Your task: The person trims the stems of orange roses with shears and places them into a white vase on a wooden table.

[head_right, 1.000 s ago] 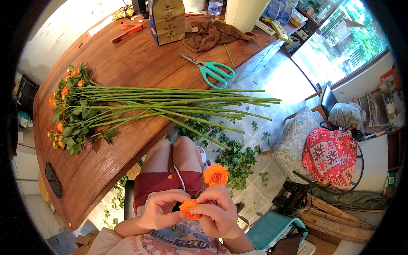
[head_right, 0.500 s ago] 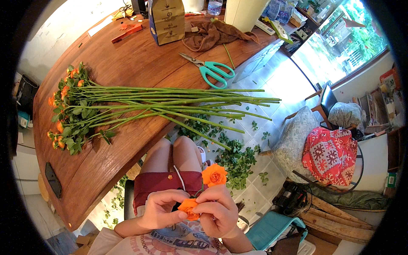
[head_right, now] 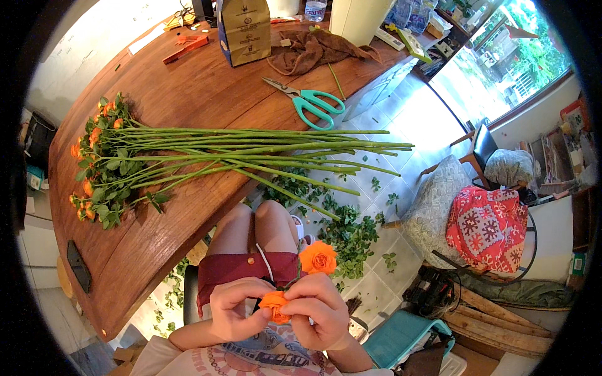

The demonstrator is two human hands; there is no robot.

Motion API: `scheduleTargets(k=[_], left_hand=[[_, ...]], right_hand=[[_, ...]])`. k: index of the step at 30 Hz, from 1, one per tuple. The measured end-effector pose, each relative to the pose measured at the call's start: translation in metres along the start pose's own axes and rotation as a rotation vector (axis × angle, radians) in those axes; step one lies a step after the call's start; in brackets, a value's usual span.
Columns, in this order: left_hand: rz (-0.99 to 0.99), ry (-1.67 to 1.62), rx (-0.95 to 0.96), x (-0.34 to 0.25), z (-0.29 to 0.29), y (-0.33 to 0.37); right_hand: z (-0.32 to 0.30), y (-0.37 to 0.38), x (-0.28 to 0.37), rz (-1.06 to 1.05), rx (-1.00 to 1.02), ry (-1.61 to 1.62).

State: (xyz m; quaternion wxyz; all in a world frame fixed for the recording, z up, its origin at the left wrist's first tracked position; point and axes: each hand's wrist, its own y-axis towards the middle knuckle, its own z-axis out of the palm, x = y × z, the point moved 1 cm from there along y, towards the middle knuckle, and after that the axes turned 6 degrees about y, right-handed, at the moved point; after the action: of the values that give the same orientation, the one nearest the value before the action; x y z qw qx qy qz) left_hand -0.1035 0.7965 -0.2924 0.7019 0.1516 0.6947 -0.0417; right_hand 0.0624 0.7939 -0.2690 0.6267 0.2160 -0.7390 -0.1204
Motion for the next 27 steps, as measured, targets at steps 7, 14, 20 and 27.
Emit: scheduleTargets(k=[7, 14, 20, 27], left_hand=[[0.02, 0.054, -0.028, -0.0014, 0.0016, 0.0007], [0.005, 0.021, 0.01, -0.0008, 0.0009, -0.0014], [-0.001, 0.047, -0.086, 0.0018, 0.0034, -0.0016], [-0.226, -0.222, -0.046, 0.002, 0.0081, -0.0059]], right_hand=[[0.0012, -0.0021, -0.0014, 0.01, -0.028, 0.018], [0.0014, 0.0004, 0.0026, 0.025, -0.028, 0.015], [0.003, -0.0004, -0.0003, 0.007, -0.009, 0.036], [0.0022, 0.0003, -0.0011, 0.007, -0.021, 0.053]])
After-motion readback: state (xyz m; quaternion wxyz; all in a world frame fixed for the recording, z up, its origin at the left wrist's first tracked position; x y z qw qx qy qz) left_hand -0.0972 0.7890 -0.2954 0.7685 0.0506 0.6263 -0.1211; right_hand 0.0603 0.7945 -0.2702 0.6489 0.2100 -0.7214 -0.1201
